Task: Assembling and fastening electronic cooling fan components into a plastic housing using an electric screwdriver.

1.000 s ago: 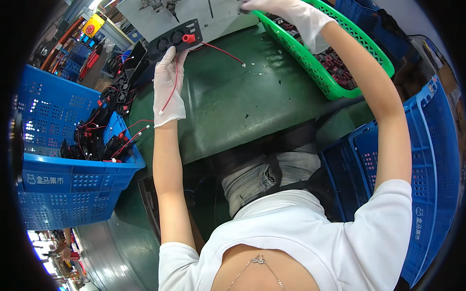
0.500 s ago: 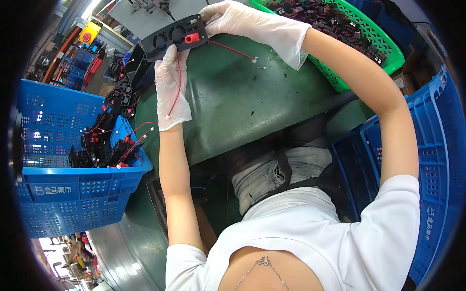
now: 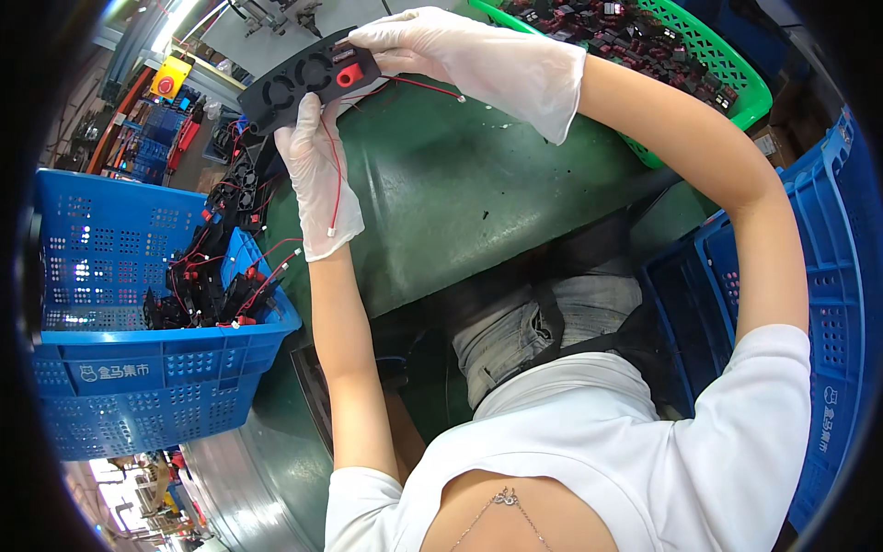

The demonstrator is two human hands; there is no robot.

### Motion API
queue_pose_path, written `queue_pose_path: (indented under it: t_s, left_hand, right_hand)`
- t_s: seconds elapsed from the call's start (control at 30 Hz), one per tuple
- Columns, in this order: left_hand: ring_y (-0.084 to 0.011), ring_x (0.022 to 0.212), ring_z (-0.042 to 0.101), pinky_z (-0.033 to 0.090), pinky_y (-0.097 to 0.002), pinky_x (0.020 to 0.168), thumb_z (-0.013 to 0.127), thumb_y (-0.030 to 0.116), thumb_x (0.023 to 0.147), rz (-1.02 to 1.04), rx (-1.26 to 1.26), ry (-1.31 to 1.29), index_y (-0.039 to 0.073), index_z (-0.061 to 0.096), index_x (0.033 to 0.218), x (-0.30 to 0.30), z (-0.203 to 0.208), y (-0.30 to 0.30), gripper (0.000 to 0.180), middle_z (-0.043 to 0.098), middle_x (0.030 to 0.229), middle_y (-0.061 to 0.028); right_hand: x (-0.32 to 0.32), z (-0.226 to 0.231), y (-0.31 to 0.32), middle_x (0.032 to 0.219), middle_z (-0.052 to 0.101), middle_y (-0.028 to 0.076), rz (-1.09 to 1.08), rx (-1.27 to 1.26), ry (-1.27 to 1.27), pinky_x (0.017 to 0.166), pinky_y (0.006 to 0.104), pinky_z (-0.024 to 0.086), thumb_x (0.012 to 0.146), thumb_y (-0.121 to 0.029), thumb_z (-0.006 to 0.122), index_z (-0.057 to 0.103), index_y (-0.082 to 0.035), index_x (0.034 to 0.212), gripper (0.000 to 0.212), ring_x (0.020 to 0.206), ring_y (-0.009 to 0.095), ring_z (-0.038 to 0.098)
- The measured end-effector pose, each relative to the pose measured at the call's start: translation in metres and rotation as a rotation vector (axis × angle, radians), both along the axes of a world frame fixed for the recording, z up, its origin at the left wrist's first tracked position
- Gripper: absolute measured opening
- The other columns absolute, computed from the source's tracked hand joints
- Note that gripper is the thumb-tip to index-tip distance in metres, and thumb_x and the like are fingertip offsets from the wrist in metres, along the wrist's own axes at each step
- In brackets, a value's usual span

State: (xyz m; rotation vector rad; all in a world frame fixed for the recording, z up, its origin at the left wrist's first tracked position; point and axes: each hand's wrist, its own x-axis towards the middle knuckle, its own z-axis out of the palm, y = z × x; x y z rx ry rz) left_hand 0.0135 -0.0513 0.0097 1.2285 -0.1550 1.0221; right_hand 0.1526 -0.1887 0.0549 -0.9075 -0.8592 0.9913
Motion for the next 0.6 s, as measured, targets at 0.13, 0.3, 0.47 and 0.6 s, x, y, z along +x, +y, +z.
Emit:
queue_pose_path:
  t_s: [0.13, 0.3, 0.47, 0.6]
  left_hand:
    - [-0.0186, 0.109, 0.061, 0.053, -0.0362, 0.096, 0.065, 0.007, 0.092, 0.041, 0.041, 0.006, 0.0, 0.052, 0.126, 0.0, 0.004, -0.008, 0.037, 0.061, 0.12, -0.0099]
    - [-0.0187, 0.11, 0.06, 0.052, -0.0367, 0.097, 0.066, 0.007, 0.091, 0.035, 0.012, 0.001, 0.0, 0.051, 0.125, 0.002, 0.006, -0.013, 0.038, 0.061, 0.12, -0.0102]
    - [-0.0189, 0.108, 0.061, 0.052, -0.0378, 0.096, 0.068, 0.009, 0.09, 0.073, 0.019, 0.032, 0.001, 0.053, 0.125, 0.002, 0.004, -0.016, 0.038, 0.062, 0.118, -0.0094]
    - [-0.0172, 0.093, 0.065, 0.055, -0.0353, 0.082, 0.071, 0.013, 0.087, 0.065, -0.007, 0.087, 0.004, 0.058, 0.117, 0.005, -0.003, -0.012, 0.033, 0.065, 0.109, -0.0068]
  right_hand:
    - [0.002, -0.002, 0.001, 0.121, 0.064, 0.011, 0.063, 0.058, 0.021, 0.103, 0.0279, 0.043, 0.098, -0.021, 0.056, 0.058, 0.003, 0.12, 0.032, 0.11, 0.017, 0.06]
    - [0.012, -0.01, 0.006, 0.12, 0.064, 0.01, 0.088, 0.099, 0.044, 0.102, 0.0278, 0.043, 0.099, -0.023, 0.056, 0.059, 0.002, 0.118, 0.032, 0.109, 0.016, 0.06]
    - [-0.005, 0.003, -0.009, 0.114, 0.066, 0.006, -0.033, 0.024, 0.106, 0.098, 0.0244, 0.045, 0.098, -0.028, 0.058, 0.061, 0.001, 0.116, 0.034, 0.105, 0.013, 0.061]
    - [-0.001, 0.003, -0.009, 0.11, 0.067, 0.004, -0.086, 0.01, 0.095, 0.095, 0.0237, 0.046, 0.098, -0.028, 0.058, 0.062, -0.001, 0.114, 0.032, 0.102, 0.012, 0.062]
